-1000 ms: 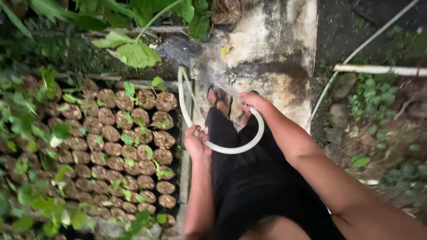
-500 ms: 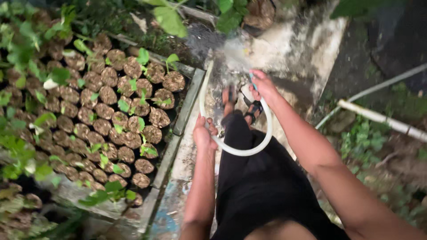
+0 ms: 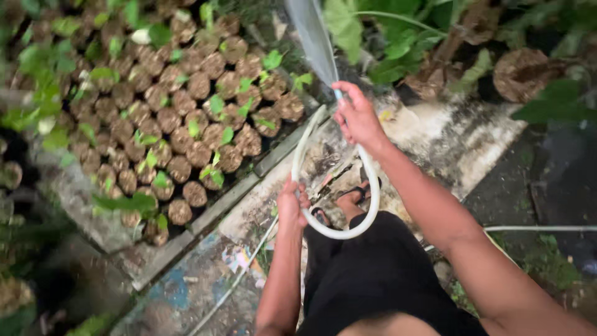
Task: The person waters rows of potted seedlings and larger leafy plants using a clear hose. They move along the plant beds, directing a steady stream of water onto the soil and foliage.
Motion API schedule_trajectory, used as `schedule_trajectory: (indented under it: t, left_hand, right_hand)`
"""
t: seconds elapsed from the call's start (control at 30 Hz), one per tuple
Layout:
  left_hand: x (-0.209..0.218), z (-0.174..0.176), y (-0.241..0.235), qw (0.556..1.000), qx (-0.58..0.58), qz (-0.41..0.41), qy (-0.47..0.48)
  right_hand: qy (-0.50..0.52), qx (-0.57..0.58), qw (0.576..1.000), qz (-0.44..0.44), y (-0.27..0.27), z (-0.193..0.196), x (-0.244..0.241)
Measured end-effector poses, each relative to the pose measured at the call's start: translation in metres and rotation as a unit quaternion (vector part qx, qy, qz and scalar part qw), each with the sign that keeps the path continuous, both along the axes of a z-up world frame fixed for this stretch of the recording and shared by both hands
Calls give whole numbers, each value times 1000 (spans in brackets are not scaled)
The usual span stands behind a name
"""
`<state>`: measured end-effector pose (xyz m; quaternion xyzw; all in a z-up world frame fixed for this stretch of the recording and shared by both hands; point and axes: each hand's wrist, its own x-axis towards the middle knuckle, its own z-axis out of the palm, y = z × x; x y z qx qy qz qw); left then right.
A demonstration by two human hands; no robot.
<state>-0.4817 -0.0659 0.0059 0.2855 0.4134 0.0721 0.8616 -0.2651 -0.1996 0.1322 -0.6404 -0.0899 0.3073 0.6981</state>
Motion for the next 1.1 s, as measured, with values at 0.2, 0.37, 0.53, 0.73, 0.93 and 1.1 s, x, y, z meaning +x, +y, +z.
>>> schedule_trajectory:
  t: [0.2, 0.37, 0.53, 0.73, 0.93, 1.1]
  left_hand:
    - [-40, 12, 20, 1000, -10, 20, -18]
    - [-72, 24, 28, 1000, 9, 8, -16]
    - [-98, 26, 38, 999, 8, -19, -31]
    - [-124, 23, 51, 998, 12, -31, -49]
    - [-144, 26, 51, 999, 13, -37, -38]
    - [-153, 26, 50, 999, 21, -38, -32]
  right_hand:
    - [8, 19, 1000, 19, 30, 6, -37]
    - [9, 19, 1000, 19, 42, 8, -72]
    - [5, 6, 1000, 8, 49, 11, -105]
    - [-5, -1, 1000, -1, 53, 13, -141]
    - [-1, -15, 1000, 5, 57, 16, -165]
    - [3, -10, 1000, 9, 59, 18, -175]
